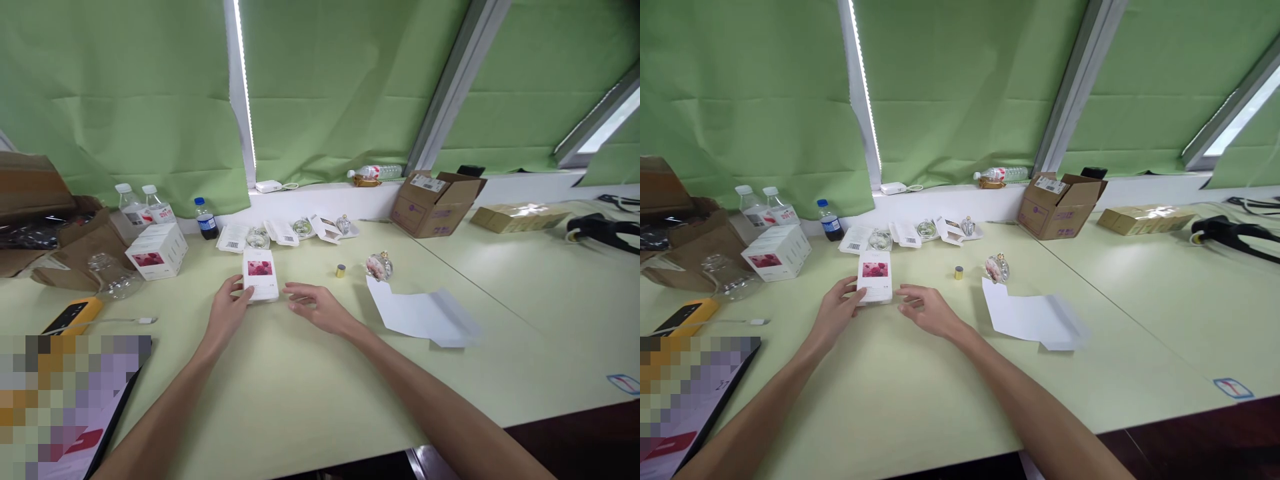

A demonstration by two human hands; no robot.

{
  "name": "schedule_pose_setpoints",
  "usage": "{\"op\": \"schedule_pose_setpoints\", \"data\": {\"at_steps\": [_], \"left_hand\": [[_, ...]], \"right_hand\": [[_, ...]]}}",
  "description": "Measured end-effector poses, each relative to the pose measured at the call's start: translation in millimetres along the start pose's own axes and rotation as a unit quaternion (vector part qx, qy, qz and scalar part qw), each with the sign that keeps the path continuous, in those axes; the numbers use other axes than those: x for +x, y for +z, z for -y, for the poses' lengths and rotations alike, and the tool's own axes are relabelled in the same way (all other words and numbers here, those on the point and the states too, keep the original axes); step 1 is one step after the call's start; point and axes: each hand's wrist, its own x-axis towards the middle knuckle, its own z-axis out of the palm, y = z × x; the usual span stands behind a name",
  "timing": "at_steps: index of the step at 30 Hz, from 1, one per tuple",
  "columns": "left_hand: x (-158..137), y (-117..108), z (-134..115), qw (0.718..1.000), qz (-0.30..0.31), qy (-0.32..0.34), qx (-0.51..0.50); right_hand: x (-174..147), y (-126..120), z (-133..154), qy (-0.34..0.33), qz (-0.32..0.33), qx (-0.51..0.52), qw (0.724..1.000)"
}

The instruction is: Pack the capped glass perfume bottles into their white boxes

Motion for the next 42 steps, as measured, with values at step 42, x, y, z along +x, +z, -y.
{"op": "schedule_pose_setpoints", "data": {"at_steps": [42], "left_hand": [[-33.4,8.5,-12.5,0.856,0.111,0.312,0.398]], "right_hand": [[-16.3,-37.7,35.3,-0.05,-0.184,-0.33,0.924]]}}
